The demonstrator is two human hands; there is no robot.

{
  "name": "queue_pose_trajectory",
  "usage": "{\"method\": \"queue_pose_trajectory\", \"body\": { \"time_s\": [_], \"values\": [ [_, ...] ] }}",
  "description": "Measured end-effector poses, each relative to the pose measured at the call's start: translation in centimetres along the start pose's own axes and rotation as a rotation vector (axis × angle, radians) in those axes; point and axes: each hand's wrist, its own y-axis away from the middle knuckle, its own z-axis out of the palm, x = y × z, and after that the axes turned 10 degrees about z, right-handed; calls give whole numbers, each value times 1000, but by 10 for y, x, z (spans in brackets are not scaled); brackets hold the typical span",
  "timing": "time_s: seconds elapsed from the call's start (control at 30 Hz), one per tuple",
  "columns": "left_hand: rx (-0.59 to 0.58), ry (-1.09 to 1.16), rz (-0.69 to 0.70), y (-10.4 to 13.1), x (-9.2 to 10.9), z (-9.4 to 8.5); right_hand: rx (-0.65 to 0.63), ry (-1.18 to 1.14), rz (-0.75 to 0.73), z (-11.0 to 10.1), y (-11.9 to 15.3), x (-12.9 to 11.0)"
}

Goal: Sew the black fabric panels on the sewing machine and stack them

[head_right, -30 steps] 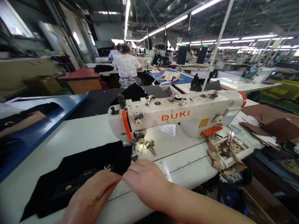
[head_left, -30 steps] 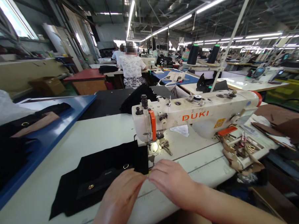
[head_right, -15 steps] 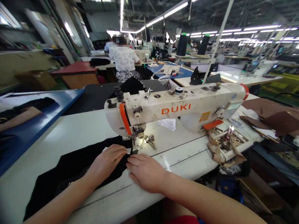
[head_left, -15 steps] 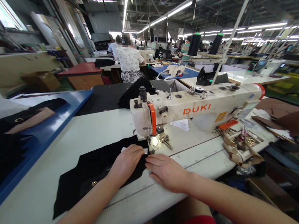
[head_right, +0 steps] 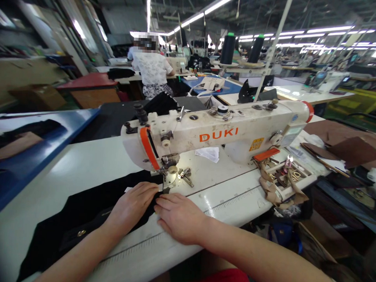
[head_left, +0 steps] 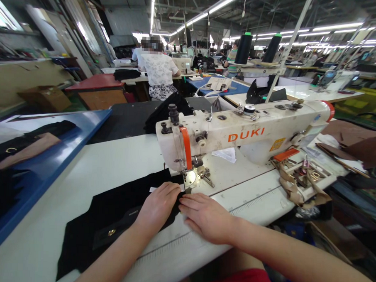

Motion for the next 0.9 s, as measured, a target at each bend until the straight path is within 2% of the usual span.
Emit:
{"method": "queue_pose_trajectory", "body": {
  "time_s": [0.33, 0.53, 0.63, 0.9],
  "values": [
    [-11, -11, -9, 1, 0, 1, 23, -5, -18, -2, 0, 0],
    [-27, -16, 2, 5, 0, 3, 81, 61, 95, -4, -21, 16],
    [-37, -16, -13, 9, 2, 1, 74, 161, 92, -5, -33, 22],
    [-159, 85, -131, 17, 8, 2, 68, 233, 54, -2, -38, 31]
  ]
}}
